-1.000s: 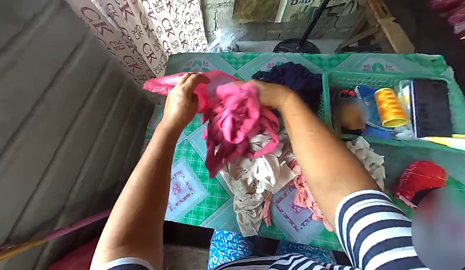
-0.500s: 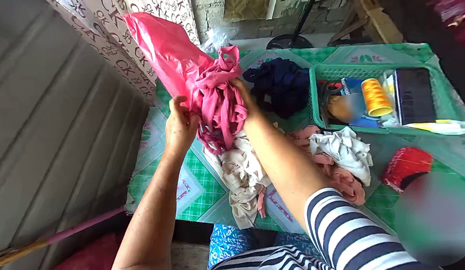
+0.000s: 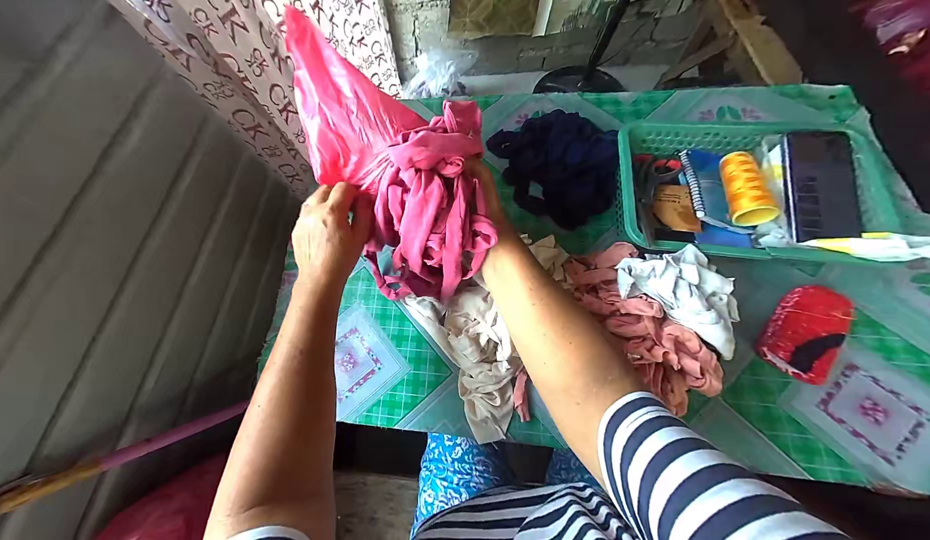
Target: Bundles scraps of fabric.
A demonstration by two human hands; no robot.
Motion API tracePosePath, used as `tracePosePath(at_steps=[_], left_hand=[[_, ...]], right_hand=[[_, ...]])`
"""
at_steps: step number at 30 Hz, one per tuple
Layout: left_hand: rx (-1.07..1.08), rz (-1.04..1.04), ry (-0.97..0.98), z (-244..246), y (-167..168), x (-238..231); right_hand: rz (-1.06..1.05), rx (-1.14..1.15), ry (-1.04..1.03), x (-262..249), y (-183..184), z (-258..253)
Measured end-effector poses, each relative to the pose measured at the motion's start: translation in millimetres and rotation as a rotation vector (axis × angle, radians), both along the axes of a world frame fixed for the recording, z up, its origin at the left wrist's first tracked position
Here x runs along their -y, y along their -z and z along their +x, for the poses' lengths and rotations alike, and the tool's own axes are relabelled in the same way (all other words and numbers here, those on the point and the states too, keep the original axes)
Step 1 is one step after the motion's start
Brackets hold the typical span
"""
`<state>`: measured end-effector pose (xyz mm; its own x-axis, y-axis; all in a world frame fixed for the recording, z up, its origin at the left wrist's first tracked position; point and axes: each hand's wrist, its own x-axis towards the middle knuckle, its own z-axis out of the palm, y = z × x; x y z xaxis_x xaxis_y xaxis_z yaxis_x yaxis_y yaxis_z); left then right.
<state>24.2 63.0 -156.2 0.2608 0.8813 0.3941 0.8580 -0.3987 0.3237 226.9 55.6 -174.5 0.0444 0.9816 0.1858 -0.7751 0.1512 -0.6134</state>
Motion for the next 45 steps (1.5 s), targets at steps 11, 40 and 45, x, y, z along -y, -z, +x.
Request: tracePosePath(at_steps=[11,40,45], left_hand=[[0.414,-0.349,0.139,9.3,11.4,15.9],[0.565,-0.434,-0.057,21.4,13.8,5.3],[0.231,-0.257,0.173,20.6,23.1,16.9]], right_hand=[[0.022,0.002,0.047,-6.1,6.4,12.0],[0.053,0.532,-0.114,-0.4,40.6,40.7],[0.063,1.206,-0.247,-19.6,47.8,43.7]])
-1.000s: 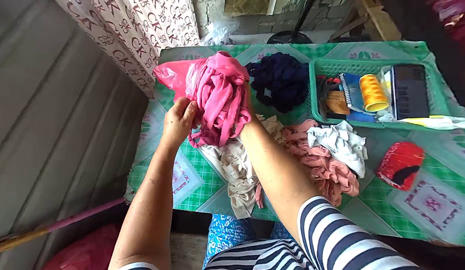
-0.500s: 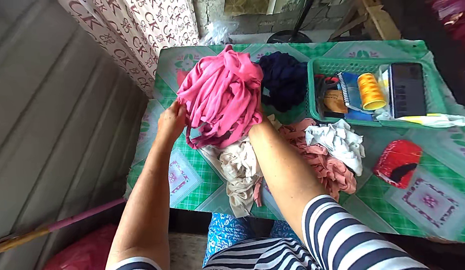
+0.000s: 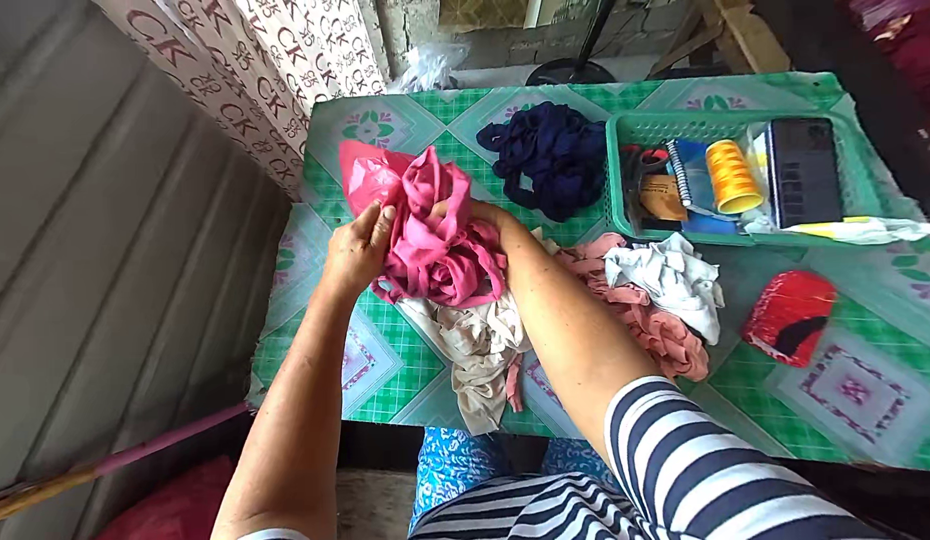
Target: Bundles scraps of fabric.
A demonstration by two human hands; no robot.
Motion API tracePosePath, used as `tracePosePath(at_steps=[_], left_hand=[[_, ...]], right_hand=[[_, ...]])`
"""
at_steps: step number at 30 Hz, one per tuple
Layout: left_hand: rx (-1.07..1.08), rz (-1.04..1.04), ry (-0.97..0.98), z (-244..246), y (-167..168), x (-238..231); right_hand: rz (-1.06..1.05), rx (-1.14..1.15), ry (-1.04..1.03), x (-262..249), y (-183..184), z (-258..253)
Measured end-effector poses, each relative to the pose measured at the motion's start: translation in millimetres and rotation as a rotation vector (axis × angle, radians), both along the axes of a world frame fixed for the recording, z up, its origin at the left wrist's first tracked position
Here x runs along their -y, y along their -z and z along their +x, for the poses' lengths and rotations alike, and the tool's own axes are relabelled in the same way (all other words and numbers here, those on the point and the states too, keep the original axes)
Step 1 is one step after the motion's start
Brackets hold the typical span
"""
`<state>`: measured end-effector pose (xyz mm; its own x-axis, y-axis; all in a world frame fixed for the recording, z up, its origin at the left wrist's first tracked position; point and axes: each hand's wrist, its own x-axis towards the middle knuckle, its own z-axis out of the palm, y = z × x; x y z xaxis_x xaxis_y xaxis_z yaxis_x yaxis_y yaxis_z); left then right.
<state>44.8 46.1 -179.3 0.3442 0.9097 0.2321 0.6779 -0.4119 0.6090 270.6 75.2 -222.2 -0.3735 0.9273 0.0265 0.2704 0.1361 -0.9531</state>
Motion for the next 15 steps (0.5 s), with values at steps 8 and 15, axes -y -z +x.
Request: tracePosePath(at_steps=[8,15], left_hand=[[0.067,0.108,0.116,-3.4,22.9,29.4],[0.292,-0.045,-0.012,29.0,26.3,62.5]], right_hand=[[0.037,0.045,0.251,2.4,-15.8,-12.3],[0.043,-0.773,0.786,16.3,-24.3,-55.0]])
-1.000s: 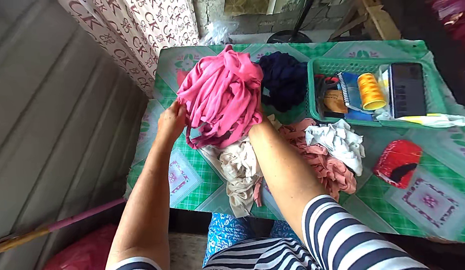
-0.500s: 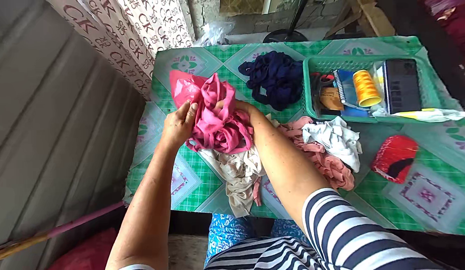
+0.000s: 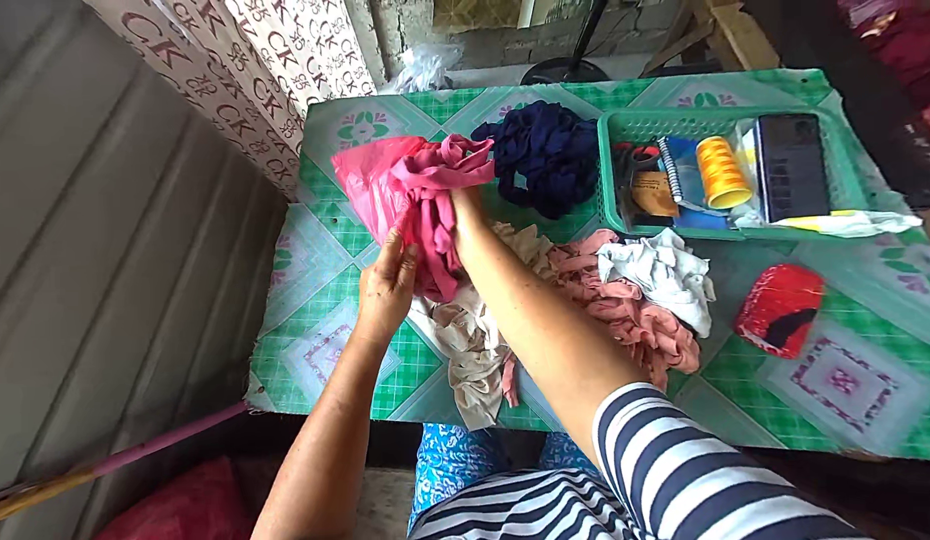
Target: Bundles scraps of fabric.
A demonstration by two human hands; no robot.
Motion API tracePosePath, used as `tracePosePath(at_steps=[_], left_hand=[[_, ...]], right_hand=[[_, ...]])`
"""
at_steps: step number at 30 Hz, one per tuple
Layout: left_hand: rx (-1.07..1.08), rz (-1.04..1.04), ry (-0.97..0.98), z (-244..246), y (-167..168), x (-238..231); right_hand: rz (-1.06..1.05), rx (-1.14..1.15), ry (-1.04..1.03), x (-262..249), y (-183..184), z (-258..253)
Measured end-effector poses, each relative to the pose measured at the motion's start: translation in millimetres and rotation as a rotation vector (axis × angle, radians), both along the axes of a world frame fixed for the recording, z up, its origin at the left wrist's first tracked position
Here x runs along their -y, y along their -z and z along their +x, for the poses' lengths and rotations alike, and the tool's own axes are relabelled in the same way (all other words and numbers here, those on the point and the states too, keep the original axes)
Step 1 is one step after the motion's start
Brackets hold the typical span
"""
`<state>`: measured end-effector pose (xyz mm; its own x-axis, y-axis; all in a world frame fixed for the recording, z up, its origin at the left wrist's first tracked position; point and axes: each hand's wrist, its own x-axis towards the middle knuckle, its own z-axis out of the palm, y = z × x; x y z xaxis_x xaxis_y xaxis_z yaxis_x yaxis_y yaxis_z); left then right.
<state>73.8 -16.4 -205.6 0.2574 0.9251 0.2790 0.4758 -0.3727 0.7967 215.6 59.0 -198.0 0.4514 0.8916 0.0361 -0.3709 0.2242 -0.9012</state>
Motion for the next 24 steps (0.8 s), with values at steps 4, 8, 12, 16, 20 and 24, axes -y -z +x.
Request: tracePosePath(at_steps=[4,8,12,16,20,24], left_hand=[[0.103,-0.062,0.038,6.4,-19.6,3.2],[0.327,-0.151,0.091,9.2,-37.9,-17.8],[0.579,-0.361,-0.049,3.7,-56.9,-48.2],[0.768,-0.429,-0.062,-1.0,-74.9,-64.1],[0.895,-0.504,-0.111,12.7,-86.8,-68.8],[0.774,-0.513,-0.059,23.3,-84.4,-60.9]], right_hand=[[0.033,0.377,0.033,0.5,-7.9,-11.9],[-0.269,0.955,-0.250,-15.3,-16.5,2.5],[-0.242,1.251,-0.645,-7.2,-67.8,35.7],[-0.101,1.148,-0.584,18.7,-65.3,64.8],[-0.095,1.113,-0.391,49.0,-20.4,34.6],[-0.120,0.992,-0.294,46.2,8.1,2.3]])
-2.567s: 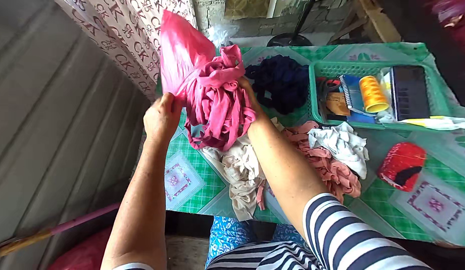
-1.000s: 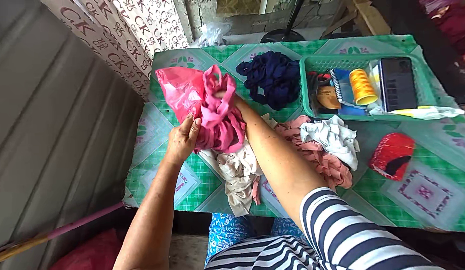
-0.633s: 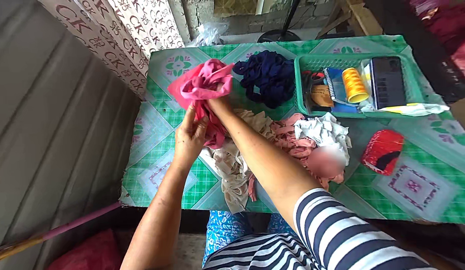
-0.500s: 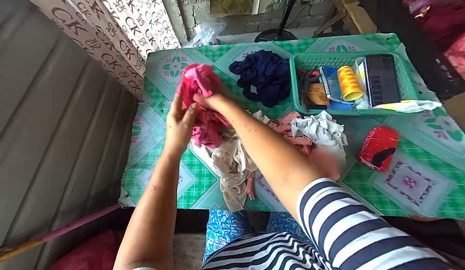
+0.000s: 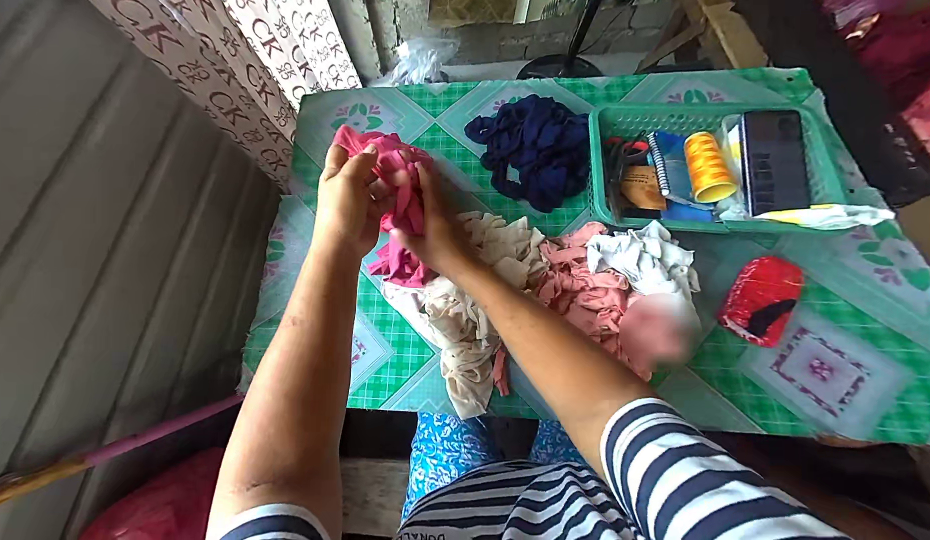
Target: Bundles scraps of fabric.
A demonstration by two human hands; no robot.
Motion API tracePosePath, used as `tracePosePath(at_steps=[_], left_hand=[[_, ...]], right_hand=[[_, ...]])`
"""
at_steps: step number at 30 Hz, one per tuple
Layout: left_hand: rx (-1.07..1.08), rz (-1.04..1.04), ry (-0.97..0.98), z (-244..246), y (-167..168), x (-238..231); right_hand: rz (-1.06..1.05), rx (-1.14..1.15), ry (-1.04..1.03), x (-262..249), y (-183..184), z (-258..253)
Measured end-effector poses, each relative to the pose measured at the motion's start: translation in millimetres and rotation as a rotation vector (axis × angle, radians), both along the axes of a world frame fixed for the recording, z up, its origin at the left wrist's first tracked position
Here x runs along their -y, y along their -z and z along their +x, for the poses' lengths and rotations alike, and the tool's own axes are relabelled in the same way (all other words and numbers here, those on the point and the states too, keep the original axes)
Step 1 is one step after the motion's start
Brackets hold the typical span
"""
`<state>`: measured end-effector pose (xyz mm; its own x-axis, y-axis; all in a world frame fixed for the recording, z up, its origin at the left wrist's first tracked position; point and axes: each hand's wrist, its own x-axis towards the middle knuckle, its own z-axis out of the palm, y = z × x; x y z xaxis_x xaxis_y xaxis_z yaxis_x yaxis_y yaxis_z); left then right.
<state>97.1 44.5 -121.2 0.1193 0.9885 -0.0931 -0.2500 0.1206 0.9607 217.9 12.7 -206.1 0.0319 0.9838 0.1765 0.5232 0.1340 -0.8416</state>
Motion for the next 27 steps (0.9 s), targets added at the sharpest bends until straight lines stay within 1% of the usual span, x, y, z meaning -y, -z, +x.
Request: tracePosePath(at_steps=[1,2,4,5,7,8,10,11,12,14,15,16,17,18,19,20,21,22,24,25,27], left_hand=[[-0.134,0.056,0.038,-4.5,0.7,2.6],[-0.318,0.136,0.067,-13.3,0.5,3.7],[-0.708,0.286,0.055,-36.2,0.9,5.5],[-0.844,0.321,0.044,-43.8,-0.4,8.7],[-0.985,0.362,0.086,-42.8,-7.1,20.6],[-0.999,0.383,0.140,-36.4,-10.2,27.2],[-0.934,0.406,0.262,-20.0,-14.6,41.6],[-0.855,0.405,0.318,-14.5,-16.3,49.4],[-0.763,0.394,0.362,-11.1,-18.3,57.4],[-0.563,0.350,0.383,-11.2,-20.9,67.9],[-0.472,0.335,0.370,-15.0,-21.2,68.6],[-0.393,0.316,0.341,-20.2,-21.7,66.2],[-0.325,0.294,0.302,-26.3,-22.6,61.5],[-0.258,0.268,0.254,-32.8,-23.4,55.7],[-0.186,0.234,0.203,-39.9,-24.5,49.7],[-0.120,0.204,0.155,-47.3,-26.0,43.8],[-0.073,0.180,0.110,-54.4,-27.3,39.4],[-0.045,0.166,0.080,-61.3,-28.4,36.6],[-0.022,0.154,0.051,-70.9,-29.1,35.5],[-0.016,0.154,0.047,-72.8,-29.0,35.9],[-0.016,0.153,0.048,-72.3,-29.2,38.5]], right_hand=[[0.042,-0.093,-0.005,-5.0,1.9,2.9],[0.109,-0.156,-0.005,-9.8,2.2,9.4],[0.191,-0.200,-0.019,-14.3,-7.9,27.8],[0.201,-0.229,-0.049,-15.3,-16.3,35.6],[0.207,-0.241,-0.152,-16.5,-33.6,39.1],[0.172,-0.170,-0.187,-16.5,-44.0,34.1],[-0.018,0.043,-0.214,-15.3,-64.9,18.5],[-0.116,0.071,-0.191,-15.9,-67.9,10.7],[-0.166,-0.050,-0.130,-17.8,-62.3,3.9],[-0.187,-0.562,0.066,-31.7,-48.0,-11.4],[-0.205,-0.724,0.124,-39.9,-45.8,-16.6],[-0.210,-0.776,0.116,-44.9,-45.4,-19.5],[-0.216,-0.732,0.040,-45.9,-47.7,-20.1],[-0.215,-0.614,-0.083,-44.7,-51.7,-18.3],[-0.204,-0.448,-0.225,-41.8,-58.8,-13.8],[-0.169,-0.273,-0.322,-38.8,-67.6,-8.2],[-0.107,-0.115,-0.350,-35.8,-75.3,-1.1],[-0.034,0.007,-0.323,-34.2,-80.2,7.9],[0.032,0.094,-0.165,-35.5,-78.3,27.6],[0.007,0.097,-0.113,-36.8,-72.9,36.3],[-0.131,0.058,-0.128,-35.2,-54.6,45.5]])
